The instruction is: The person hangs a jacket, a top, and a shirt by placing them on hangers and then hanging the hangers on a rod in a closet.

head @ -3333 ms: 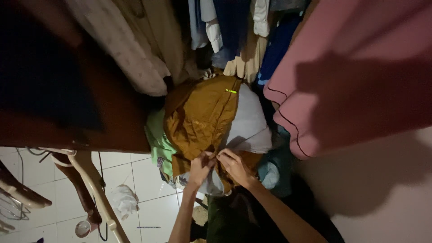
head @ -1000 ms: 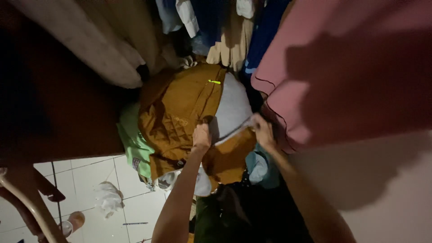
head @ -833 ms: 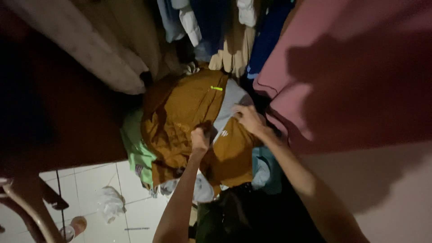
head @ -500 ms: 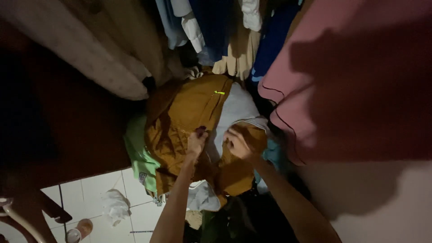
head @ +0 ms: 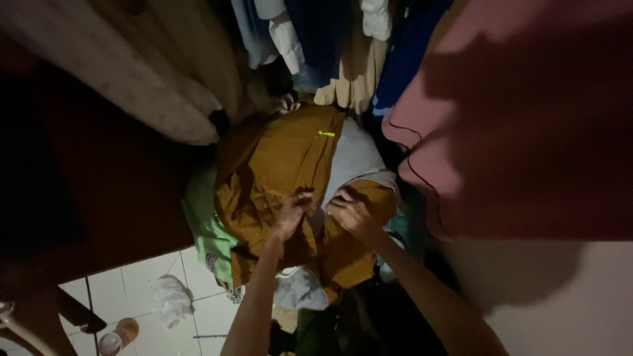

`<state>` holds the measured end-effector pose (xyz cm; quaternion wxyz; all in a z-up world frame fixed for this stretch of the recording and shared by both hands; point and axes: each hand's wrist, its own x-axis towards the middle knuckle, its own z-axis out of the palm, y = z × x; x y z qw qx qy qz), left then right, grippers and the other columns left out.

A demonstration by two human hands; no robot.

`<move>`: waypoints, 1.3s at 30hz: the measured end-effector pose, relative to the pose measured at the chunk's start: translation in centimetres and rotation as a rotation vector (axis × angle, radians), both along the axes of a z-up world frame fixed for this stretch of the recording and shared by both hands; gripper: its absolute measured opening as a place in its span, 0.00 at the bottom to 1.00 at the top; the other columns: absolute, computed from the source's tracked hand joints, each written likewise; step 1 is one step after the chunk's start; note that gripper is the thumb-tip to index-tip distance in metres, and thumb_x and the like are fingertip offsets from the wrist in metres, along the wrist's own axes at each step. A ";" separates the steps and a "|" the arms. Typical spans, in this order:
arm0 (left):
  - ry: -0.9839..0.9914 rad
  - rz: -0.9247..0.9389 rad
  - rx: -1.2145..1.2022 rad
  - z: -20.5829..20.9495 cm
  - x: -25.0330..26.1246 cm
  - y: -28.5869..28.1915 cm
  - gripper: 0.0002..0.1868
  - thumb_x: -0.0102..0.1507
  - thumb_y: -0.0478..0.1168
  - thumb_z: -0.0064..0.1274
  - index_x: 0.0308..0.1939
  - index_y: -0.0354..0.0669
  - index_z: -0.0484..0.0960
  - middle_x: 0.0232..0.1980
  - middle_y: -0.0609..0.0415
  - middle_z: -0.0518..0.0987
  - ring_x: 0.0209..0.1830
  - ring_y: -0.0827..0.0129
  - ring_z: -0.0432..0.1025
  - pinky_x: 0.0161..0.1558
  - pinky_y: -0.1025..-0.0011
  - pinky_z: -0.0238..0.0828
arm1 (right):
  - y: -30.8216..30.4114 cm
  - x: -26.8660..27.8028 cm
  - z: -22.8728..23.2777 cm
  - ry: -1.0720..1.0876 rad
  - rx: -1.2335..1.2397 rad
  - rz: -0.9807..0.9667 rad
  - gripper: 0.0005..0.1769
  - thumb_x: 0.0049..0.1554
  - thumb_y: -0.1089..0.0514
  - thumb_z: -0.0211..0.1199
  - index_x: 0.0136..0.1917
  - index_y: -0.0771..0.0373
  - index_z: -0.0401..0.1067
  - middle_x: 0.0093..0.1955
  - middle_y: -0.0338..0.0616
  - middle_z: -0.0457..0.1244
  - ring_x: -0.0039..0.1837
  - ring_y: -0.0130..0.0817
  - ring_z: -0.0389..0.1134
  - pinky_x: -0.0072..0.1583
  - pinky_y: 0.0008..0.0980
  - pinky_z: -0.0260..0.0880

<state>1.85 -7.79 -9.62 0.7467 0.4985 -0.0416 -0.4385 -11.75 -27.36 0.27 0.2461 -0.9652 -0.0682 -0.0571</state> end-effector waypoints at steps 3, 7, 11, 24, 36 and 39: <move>0.059 -0.029 -0.095 -0.5 0.7 0.3 0.18 0.58 0.25 0.46 0.50 0.36 0.82 0.50 0.57 0.82 0.52 0.70 0.77 0.59 0.73 0.74 | 0.3 -0.2 -1.6 -0.094 -0.032 -0.040 0.09 0.62 0.61 0.60 0.56 0.57 0.73 0.54 0.43 0.67 0.60 0.43 0.69 0.53 0.44 0.70; -0.193 -0.172 0.499 2.9 -0.1 -1.3 0.10 0.65 0.33 0.56 0.51 0.37 0.84 0.45 0.56 0.82 0.43 0.69 0.72 0.46 0.72 0.70 | -0.4 -0.6 -3.4 -0.038 0.160 -0.043 0.18 0.58 0.66 0.57 0.61 0.57 0.72 0.60 0.49 0.66 0.56 0.52 0.68 0.53 0.46 0.71; -0.167 -0.213 0.499 6.7 -0.6 -2.7 0.09 0.66 0.32 0.53 0.49 0.37 0.84 0.43 0.55 0.81 0.40 0.69 0.70 0.41 0.72 0.68 | -0.2 -0.2 -3.2 0.038 0.206 -0.013 0.17 0.60 0.67 0.58 0.62 0.59 0.71 0.58 0.53 0.64 0.54 0.55 0.69 0.53 0.45 0.73; 0.462 -0.134 0.103 -8.8 0.2 -1.2 0.14 0.71 0.33 0.38 0.54 0.30 0.78 0.51 0.50 0.80 0.50 0.70 0.73 0.53 0.76 0.70 | 1.7 -0.8 1.9 -0.238 -0.059 -0.028 0.14 0.57 0.67 0.59 0.57 0.68 0.71 0.61 0.48 0.64 0.58 0.44 0.71 0.54 0.35 0.74; 0.099 -0.289 0.528 -2.6 -1.3 -1.7 0.14 0.64 0.38 0.50 0.49 0.33 0.83 0.50 0.48 0.83 0.50 0.63 0.75 0.53 0.67 0.72 | -0.7 0.5 -3.4 -0.273 -0.369 0.173 0.16 0.60 0.58 0.59 0.59 0.66 0.73 0.67 0.44 0.64 0.65 0.38 0.69 0.52 0.32 0.74; 0.056 -0.298 0.553 -2.7 -1.0 -1.8 0.14 0.63 0.39 0.53 0.48 0.33 0.85 0.50 0.48 0.84 0.50 0.61 0.75 0.53 0.65 0.73 | -1.1 0.5 -4.6 -0.423 -0.469 0.171 0.14 0.60 0.56 0.59 0.57 0.62 0.73 0.67 0.41 0.64 0.65 0.35 0.68 0.53 0.34 0.74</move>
